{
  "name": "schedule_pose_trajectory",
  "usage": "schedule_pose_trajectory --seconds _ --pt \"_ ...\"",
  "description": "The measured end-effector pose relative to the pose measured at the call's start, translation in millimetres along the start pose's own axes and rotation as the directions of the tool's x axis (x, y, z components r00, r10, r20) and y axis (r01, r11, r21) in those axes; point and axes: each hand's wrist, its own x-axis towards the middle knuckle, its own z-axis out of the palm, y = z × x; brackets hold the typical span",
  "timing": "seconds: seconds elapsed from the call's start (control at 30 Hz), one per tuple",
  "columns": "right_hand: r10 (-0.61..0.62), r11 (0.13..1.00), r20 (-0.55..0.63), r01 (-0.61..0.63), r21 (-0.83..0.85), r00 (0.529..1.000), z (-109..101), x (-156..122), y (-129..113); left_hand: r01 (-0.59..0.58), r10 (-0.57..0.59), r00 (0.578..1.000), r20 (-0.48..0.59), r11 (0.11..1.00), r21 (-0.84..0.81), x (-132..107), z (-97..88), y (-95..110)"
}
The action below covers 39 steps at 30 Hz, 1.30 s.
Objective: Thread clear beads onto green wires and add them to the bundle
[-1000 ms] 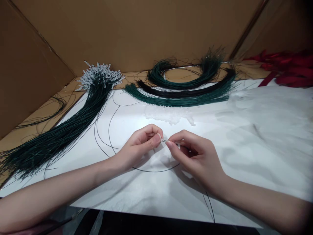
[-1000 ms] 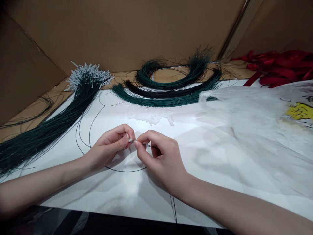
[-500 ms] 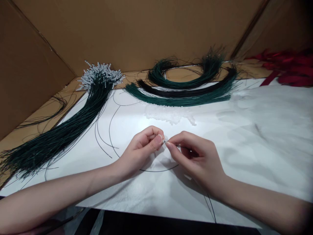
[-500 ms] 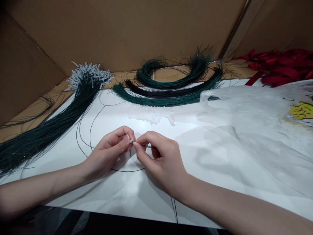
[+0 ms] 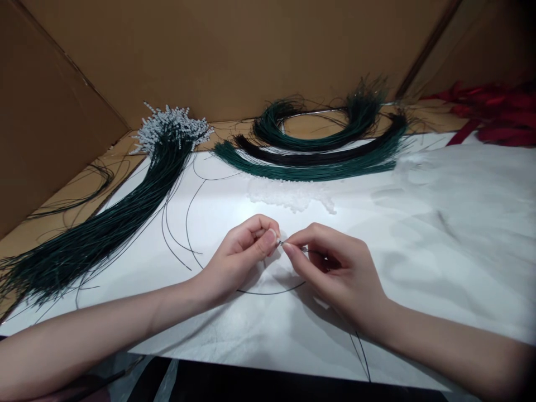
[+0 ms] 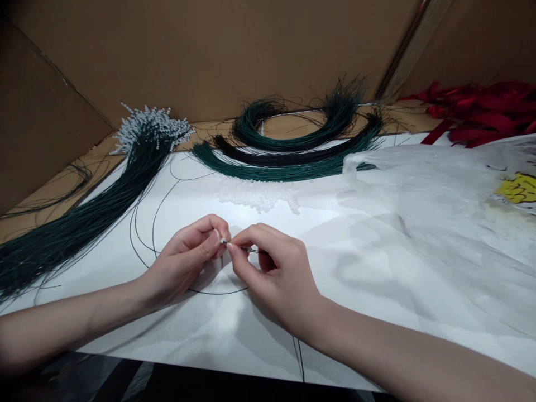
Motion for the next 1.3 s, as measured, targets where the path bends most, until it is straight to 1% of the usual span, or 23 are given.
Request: schedule_pose_trajectory --seconds 0.17,0.47,0.8,1.0,1.13,1.3 --pt "0.009 1.0 0.007 -0.009 0.001 1.0 -1.2 0.2 0.2 0.006 -0.006 1.0 0.011 1.0 -0.002 0.6 -0.7 0.0" --pt "0.024 1.0 0.006 -0.024 -0.004 1.0 -0.7 0.8 0.1 0.021 -0.021 1.0 -0.003 0.999 0.031 -0.3 -0.2 1.1" --pt "0.009 1.0 0.011 -0.009 -0.001 1.0 -1.5 0.3 0.2 0.011 -0.011 1.0 -0.013 1.0 0.028 0.1 -0.4 0.5" --pt "-0.013 1.0 0.005 0.013 -0.02 1.0 -0.8 0.6 0.9 0.009 -0.009 1.0 0.013 0.999 0.035 0.2 -1.2 -0.8" --pt "-0.001 1.0 0.002 0.001 -0.019 1.0 -0.8 1.2 1.4 -0.007 0.007 1.0 -0.009 0.995 0.102 -1.9 -0.4 -0.2" --pt "0.005 1.0 0.003 -0.005 -0.014 1.0 -1.4 2.0 2.4 -0.073 0.09 0.995 -0.052 0.963 0.259 -3.3 0.4 2.1"
